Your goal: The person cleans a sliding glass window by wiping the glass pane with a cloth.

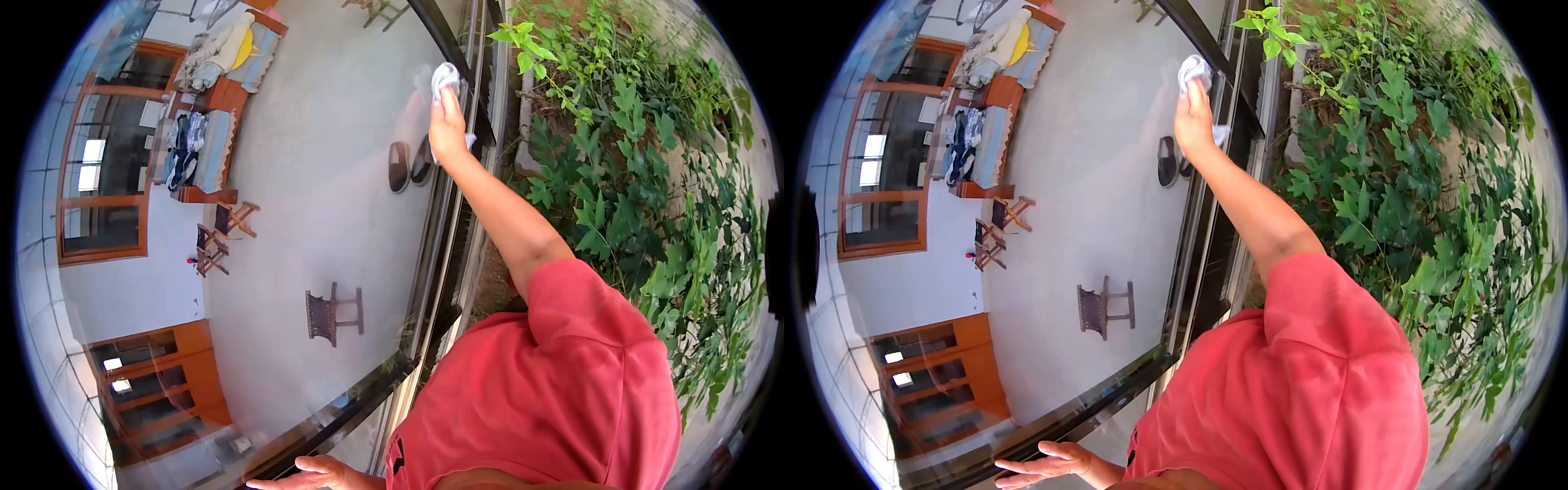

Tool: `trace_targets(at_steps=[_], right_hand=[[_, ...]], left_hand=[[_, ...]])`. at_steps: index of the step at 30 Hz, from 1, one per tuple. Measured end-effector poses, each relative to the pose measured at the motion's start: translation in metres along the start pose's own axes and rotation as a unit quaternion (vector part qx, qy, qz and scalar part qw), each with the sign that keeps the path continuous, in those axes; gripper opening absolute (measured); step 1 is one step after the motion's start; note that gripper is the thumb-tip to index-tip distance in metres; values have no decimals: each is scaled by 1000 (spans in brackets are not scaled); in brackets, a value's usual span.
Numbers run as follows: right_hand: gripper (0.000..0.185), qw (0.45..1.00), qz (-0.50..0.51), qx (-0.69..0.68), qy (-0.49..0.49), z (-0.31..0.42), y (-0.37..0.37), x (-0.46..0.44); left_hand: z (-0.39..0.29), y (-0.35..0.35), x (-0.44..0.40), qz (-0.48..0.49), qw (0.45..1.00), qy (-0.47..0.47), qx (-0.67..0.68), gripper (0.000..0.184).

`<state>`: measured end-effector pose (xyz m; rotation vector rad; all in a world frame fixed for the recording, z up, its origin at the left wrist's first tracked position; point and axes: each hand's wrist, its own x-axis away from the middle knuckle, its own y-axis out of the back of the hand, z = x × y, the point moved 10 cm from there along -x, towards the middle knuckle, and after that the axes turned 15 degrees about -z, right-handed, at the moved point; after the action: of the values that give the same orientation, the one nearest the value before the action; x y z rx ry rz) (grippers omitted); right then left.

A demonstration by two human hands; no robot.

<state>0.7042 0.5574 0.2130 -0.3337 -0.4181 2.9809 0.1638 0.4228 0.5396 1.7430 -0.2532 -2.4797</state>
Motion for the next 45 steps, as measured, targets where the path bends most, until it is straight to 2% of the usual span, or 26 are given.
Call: trace_targets(at_steps=[4, 6, 8, 9, 10, 11, 12, 14, 17, 19, 20, 23, 24, 26, 27, 28, 31, 33, 34, 36, 37, 38, 40, 42, 44, 45], right_hand=[[35, 984, 89, 4, 155, 74, 28, 99], [35, 969, 155, -13, 192, 95, 35, 115], [34, 972, 128, -20, 197, 59, 30, 86], [34, 991, 47, 16, 127, 28, 28, 62], [35, 992, 22, 62, 104, 2, 22, 39], [37, 993, 26, 94, 61, -16, 17, 25], [38, 996, 30, 80, 32, -11, 15, 28], [39, 994, 31, 83, 69, 23, 15, 55], [34, 944, 158, -25, 287, 117, 39, 164], [26, 853, 295, -62, 427, 151, 62, 254], [22, 796, 315, -195, 479, 157, 80, 278], [25, 799, 326, -123, 490, 115, 61, 265], [23, 834, 514, 3, 200, 82, 11, 229], [26, 951, 275, 64, 123, 40, 4, 134], [28, 983, 155, 72, 68, 33, 8, 92], [32, 990, 11, 28, 136, 53, 18, 64], [39, 981, 84, -18, 173, 107, 20, 105], [32, 944, 169, -100, 267, 160, 42, 180], [25, 902, 255, -140, 320, 162, 54, 239], [16, 752, 467, -218, 411, 139, 86, 355], [14, 649, 513, -310, 469, 150, 107, 367], [14, 645, 513, -314, 472, 152, 105, 359], [14, 581, 484, -343, 557, 154, 106, 355], [17, 651, 487, -309, 493, 145, 73, 315], [25, 843, 359, -197, 349, 151, 24, 232], [30, 905, 280, -169, 270, 165, 10, 194]], left_hand=[[2, -1, 0, 0, 1000, 13, 9, 89], [-1, 1, -1, -7, 1000, 5, 13, 86], [-1, -4, 0, -12, 1000, 0, 14, 83], [1, -3, 0, -66, 997, -19, 32, 81], [0, 4, 1, -118, 991, -40, 48, 79], [-3, 5, -2, -120, 991, -35, 56, 80], [0, 4, 0, -120, 990, -35, 60, 81], [2, 2, 1, -123, 990, -36, 64, 81], [7, 0, 2, -117, 991, -39, 58, 80], [9, 0, 2, -116, 991, -37, 60, 80], [10, 1, 3, -120, 990, -32, 64, 80], [9, 0, 4, -114, 992, -31, 48, 82], [9, -1, 3, -111, 992, -31, 49, 84], [8, -1, 3, -112, 993, -26, 41, 87], [8, -1, 4, -113, 992, -28, 42, 88], [8, 0, 4, -115, 992, -31, 42, 89], [8, 1, 3, -114, 992, -25, 54, 90], [10, 0, 4, -109, 992, -14, 60, 90], [9, 0, 3, -106, 992, -15, 61, 90], [7, 0, 3, -107, 992, -17, 67, 89], [8, -1, 3, -101, 992, -16, 71, 87], [9, -1, 3, -104, 992, -13, 67, 87], [5, -1, 2, -96, 992, -34, 77, 85], [3, -1, 2, -102, 990, -33, 91, 84], [2, -1, 2, -108, 989, -38, 89, 84], [3, -1, 3, -109, 989, -35, 90, 84]])
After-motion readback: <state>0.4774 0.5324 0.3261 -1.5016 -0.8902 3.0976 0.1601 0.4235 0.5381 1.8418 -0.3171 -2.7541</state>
